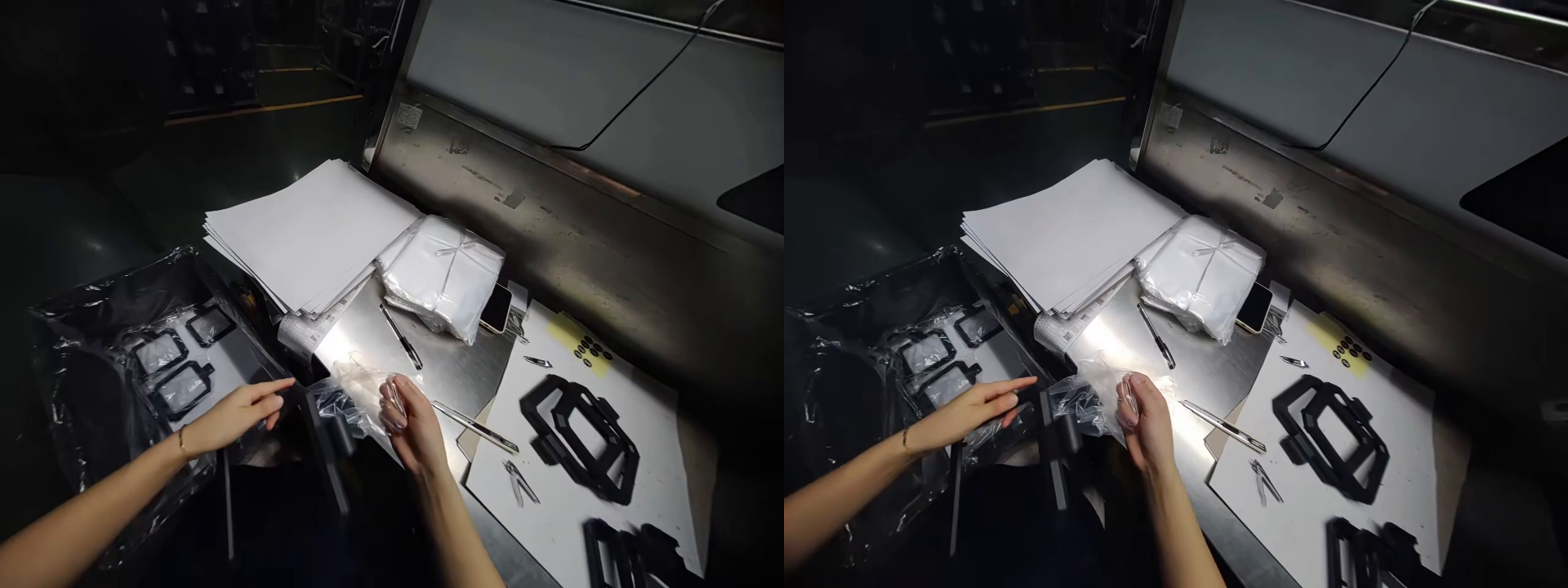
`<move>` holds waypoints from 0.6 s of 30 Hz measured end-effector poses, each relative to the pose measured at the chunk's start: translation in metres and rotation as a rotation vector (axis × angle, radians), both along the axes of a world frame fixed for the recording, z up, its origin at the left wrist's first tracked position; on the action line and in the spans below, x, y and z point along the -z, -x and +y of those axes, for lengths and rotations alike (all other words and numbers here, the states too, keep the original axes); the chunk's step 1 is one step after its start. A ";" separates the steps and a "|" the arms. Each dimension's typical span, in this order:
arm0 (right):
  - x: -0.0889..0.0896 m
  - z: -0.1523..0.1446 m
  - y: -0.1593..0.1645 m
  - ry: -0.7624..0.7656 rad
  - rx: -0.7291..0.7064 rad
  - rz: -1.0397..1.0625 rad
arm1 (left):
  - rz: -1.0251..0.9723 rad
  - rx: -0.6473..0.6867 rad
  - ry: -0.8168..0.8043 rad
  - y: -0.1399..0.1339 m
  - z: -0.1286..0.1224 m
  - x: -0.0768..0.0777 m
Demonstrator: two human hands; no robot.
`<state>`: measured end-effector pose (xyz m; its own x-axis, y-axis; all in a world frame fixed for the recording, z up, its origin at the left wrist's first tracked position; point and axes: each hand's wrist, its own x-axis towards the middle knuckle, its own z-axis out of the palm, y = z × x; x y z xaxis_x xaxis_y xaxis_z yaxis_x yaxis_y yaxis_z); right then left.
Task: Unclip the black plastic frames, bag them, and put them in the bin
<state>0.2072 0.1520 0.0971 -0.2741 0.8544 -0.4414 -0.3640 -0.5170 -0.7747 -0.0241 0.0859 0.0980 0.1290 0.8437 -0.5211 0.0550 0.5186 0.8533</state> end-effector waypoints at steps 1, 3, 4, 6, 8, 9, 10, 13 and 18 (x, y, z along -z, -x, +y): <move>-0.001 0.002 0.004 -0.022 -0.036 -0.029 | 0.012 0.042 0.002 -0.003 0.000 0.000; -0.005 0.003 0.012 -0.071 -0.132 -0.093 | 0.019 0.108 0.010 -0.013 0.001 0.004; -0.009 0.002 0.014 -0.094 -0.189 -0.125 | 0.016 0.136 0.014 -0.019 0.002 0.007; -0.017 -0.005 0.015 -0.140 -0.301 -0.187 | 0.011 0.184 0.028 -0.026 0.001 0.012; -0.026 -0.016 0.009 -0.344 -0.430 -0.369 | 0.027 0.209 0.052 -0.027 -0.002 0.014; -0.029 -0.024 0.004 -0.502 -0.499 -0.515 | 0.046 0.207 0.065 -0.024 -0.005 0.014; -0.032 -0.033 -0.002 -0.673 -0.566 -0.680 | 0.067 0.198 0.078 -0.021 -0.008 0.013; -0.031 -0.068 -0.012 -1.013 -0.717 -1.004 | 0.118 0.172 0.099 -0.009 -0.019 0.008; -0.008 -0.123 0.015 -0.961 -0.739 -0.745 | 0.118 0.217 0.113 0.005 -0.028 0.009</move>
